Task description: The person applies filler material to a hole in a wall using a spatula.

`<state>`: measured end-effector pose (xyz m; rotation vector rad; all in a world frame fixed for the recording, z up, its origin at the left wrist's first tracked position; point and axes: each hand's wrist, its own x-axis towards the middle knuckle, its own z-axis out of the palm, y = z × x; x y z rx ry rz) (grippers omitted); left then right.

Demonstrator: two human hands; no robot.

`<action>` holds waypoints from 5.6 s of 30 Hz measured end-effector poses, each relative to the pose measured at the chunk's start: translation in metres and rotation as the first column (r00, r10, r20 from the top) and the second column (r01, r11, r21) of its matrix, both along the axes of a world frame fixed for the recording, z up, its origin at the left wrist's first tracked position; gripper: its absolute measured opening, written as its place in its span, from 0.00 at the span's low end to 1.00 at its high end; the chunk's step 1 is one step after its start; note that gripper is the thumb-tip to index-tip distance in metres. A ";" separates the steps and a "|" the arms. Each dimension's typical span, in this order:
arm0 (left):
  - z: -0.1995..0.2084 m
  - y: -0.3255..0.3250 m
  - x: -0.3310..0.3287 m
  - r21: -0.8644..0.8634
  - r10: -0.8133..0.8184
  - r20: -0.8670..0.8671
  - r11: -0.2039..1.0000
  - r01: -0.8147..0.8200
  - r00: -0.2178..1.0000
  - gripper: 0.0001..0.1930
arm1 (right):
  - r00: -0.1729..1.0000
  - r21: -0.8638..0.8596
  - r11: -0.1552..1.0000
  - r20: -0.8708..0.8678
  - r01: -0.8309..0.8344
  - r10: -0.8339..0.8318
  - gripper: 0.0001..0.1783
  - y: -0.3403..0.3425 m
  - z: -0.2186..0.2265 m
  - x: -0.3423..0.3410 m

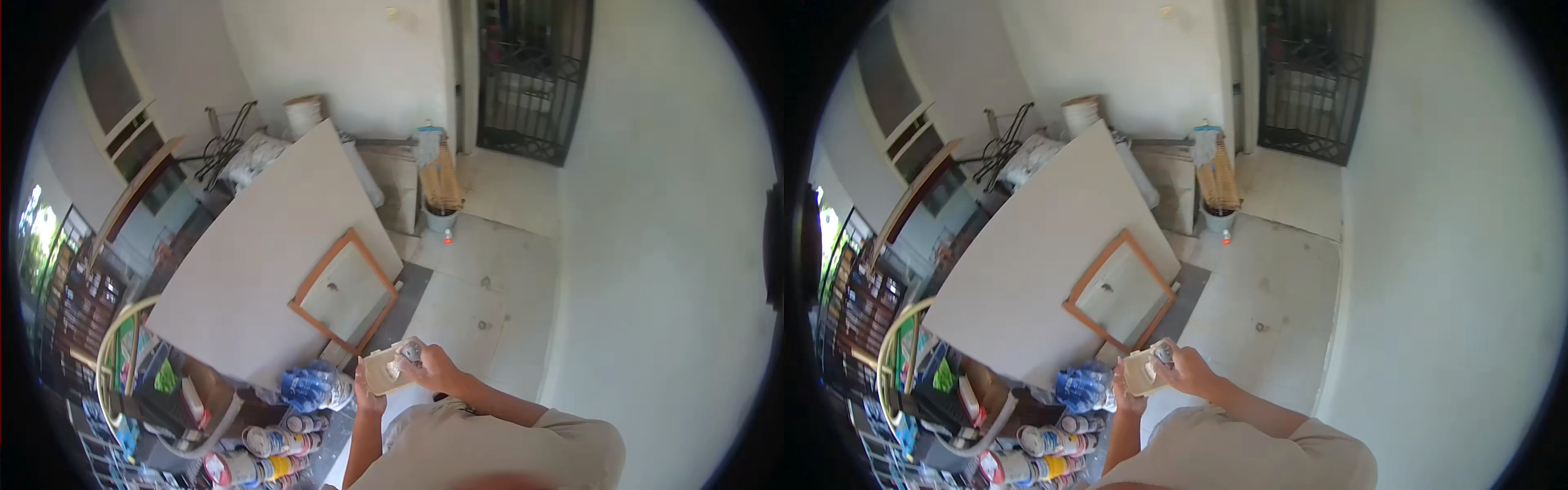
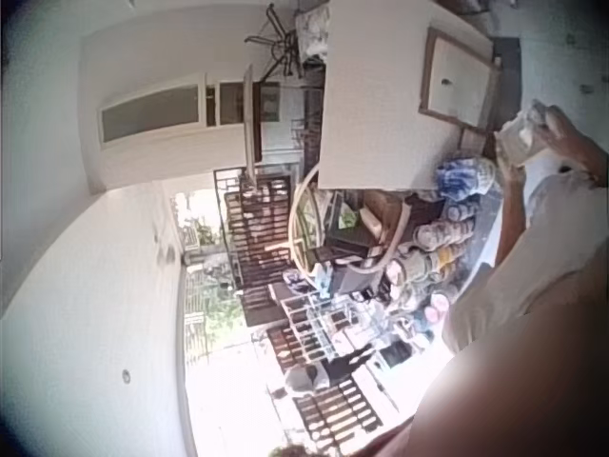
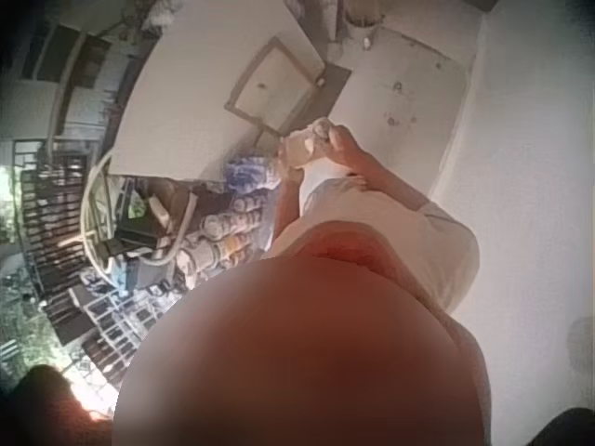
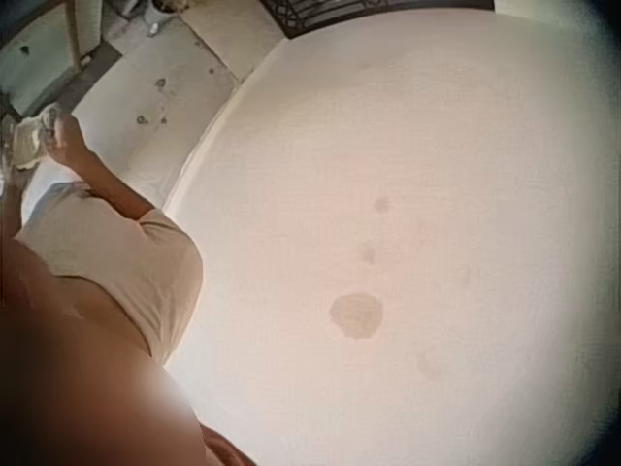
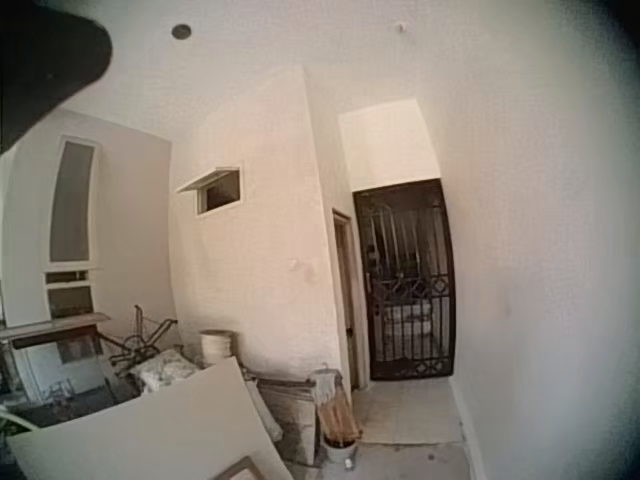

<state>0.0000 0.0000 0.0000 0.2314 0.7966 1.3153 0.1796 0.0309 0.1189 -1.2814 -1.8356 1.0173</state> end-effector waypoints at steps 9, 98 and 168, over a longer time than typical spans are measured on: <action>0.012 0.061 0.034 0.088 -0.061 -0.005 0.994 0.061 0.998 0.25 | 0.974 0.025 0.987 -0.163 0.162 -0.156 0.14 0.035 -0.010 0.047; -0.004 -0.017 0.133 -0.031 0.378 -0.139 0.922 -0.385 0.915 0.27 | 0.756 0.326 0.745 -0.121 -0.582 0.644 0.11 0.042 0.002 0.078; 0.005 0.086 0.124 -0.021 0.647 -0.022 0.762 -0.648 0.762 0.29 | 0.715 0.219 0.727 -0.145 -0.651 0.684 0.06 0.175 -0.021 0.058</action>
